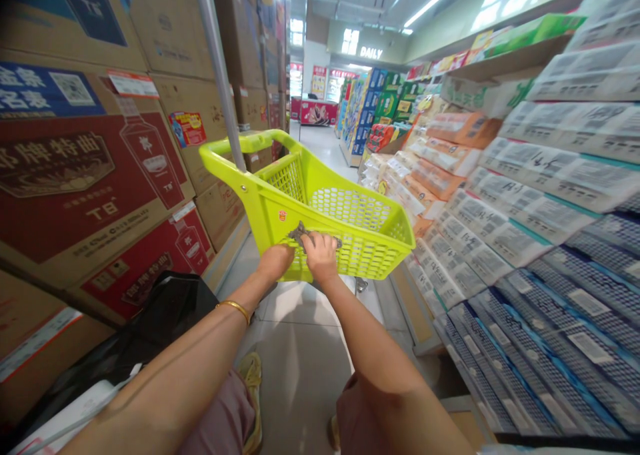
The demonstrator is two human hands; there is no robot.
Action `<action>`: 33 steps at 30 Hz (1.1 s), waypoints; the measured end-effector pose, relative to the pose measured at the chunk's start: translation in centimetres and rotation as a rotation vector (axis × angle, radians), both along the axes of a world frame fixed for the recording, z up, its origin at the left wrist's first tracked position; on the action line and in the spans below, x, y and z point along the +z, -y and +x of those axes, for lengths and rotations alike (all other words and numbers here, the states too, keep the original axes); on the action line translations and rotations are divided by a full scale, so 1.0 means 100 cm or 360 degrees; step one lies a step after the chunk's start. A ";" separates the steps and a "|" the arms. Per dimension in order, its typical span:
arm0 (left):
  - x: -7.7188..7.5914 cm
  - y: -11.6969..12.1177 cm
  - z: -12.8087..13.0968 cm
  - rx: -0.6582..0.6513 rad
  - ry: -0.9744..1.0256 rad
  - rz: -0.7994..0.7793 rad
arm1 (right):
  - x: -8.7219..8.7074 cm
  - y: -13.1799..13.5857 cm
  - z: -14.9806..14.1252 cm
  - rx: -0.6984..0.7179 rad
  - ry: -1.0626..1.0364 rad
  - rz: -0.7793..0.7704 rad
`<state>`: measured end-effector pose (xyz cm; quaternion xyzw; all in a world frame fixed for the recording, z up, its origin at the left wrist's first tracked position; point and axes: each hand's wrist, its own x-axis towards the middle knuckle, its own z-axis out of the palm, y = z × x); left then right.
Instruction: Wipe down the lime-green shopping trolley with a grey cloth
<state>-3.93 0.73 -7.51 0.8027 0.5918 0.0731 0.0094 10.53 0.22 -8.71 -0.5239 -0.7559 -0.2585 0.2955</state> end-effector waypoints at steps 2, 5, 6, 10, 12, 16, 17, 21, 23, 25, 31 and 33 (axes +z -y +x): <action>-0.002 -0.001 0.000 0.0016 0.0009 0.0015 | -0.013 0.003 0.002 0.0063 0.0114 -0.0097; -0.001 -0.001 0.000 -0.0002 0.0011 0.0031 | -0.032 0.009 0.004 0.0145 0.0265 -0.0238; 0.000 0.000 0.000 -0.0022 0.0001 0.0034 | -0.039 0.011 0.005 0.0165 0.0312 -0.0282; 0.005 0.003 0.000 -0.0063 -0.0046 0.0027 | -0.056 0.016 0.004 0.0278 0.0504 -0.0448; 0.005 0.003 0.000 -0.0055 -0.0059 0.0026 | -0.055 0.016 0.003 0.0348 0.0570 -0.0497; 0.003 0.001 -0.001 -0.0076 -0.0067 0.0041 | -0.037 0.012 0.001 0.0346 0.0541 -0.0436; 0.002 0.000 -0.001 -0.0085 -0.0058 0.0046 | -0.031 0.010 0.001 0.0342 0.0523 -0.0408; -0.001 -0.002 -0.002 -0.0050 0.0020 0.0047 | -0.007 0.006 -0.002 0.0237 0.0358 -0.0270; -0.001 -0.003 -0.001 0.0014 0.0058 0.0028 | 0.007 0.003 -0.004 0.0128 0.0211 -0.0164; -0.002 -0.003 -0.001 0.0032 0.0061 0.0003 | 0.022 -0.001 -0.007 0.0033 0.0047 -0.0040; -0.003 -0.003 -0.002 -0.0050 -0.0005 0.0016 | 0.035 -0.007 -0.008 -0.0055 -0.0153 0.0121; -0.003 -0.003 -0.003 -0.0059 -0.0005 0.0029 | 0.023 -0.005 -0.007 -0.0005 -0.0081 0.0047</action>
